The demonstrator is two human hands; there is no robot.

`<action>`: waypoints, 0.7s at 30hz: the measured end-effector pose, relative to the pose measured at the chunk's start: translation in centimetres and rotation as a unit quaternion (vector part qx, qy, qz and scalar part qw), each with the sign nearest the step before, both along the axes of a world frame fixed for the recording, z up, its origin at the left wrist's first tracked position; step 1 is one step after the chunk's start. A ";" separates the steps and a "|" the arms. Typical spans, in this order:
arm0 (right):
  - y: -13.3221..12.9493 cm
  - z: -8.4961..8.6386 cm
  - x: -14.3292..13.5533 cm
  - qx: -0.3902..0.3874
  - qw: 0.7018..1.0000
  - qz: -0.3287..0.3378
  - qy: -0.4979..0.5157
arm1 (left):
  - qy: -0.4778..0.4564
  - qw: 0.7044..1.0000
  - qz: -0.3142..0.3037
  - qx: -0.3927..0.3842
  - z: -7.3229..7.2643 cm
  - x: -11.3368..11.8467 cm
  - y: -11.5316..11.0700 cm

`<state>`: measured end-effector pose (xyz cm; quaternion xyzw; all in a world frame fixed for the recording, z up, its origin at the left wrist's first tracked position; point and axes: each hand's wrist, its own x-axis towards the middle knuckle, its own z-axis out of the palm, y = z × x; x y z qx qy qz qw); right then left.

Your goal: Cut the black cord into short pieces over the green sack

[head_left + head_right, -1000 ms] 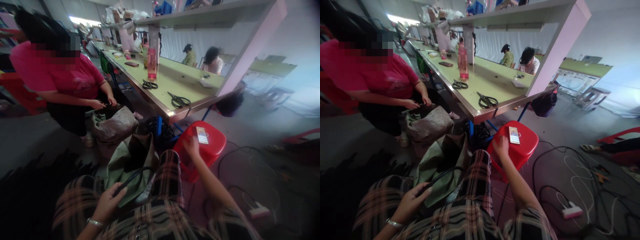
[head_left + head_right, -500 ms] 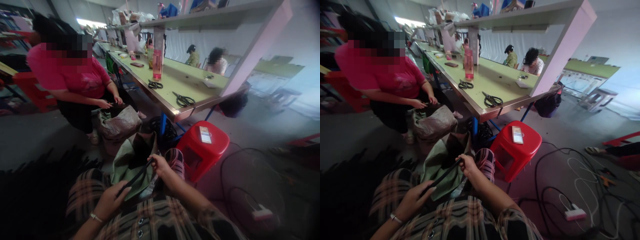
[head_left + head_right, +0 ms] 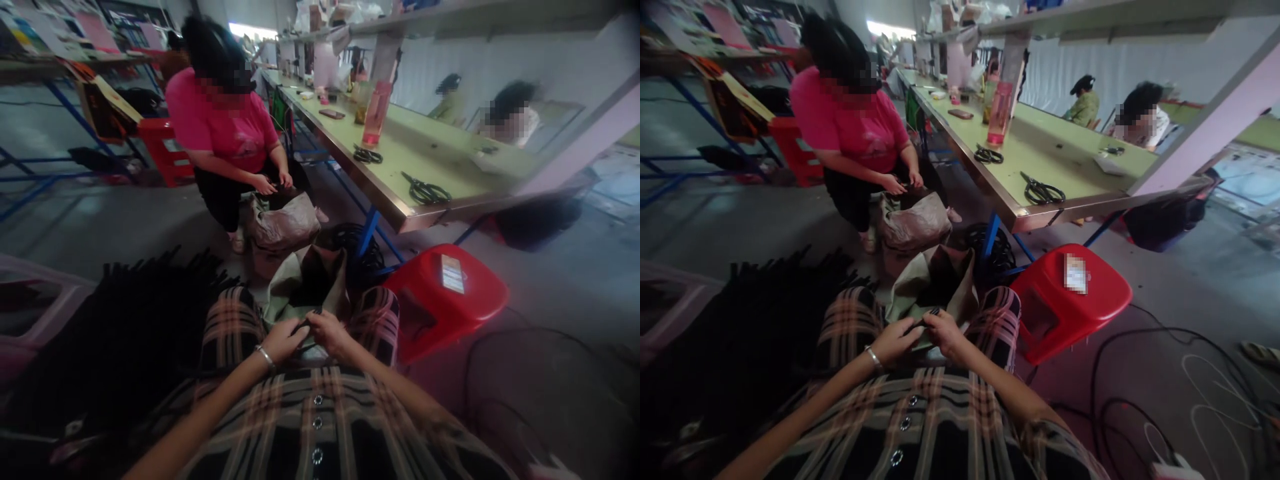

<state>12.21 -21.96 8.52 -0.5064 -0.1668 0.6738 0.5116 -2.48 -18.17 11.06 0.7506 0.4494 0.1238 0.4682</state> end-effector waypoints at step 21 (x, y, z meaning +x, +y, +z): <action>4.9 26.9 21.6 0.124 0.450 -0.186 -0.864 | -0.318 0.908 0.185 -0.198 0.3 -2.7 -1.8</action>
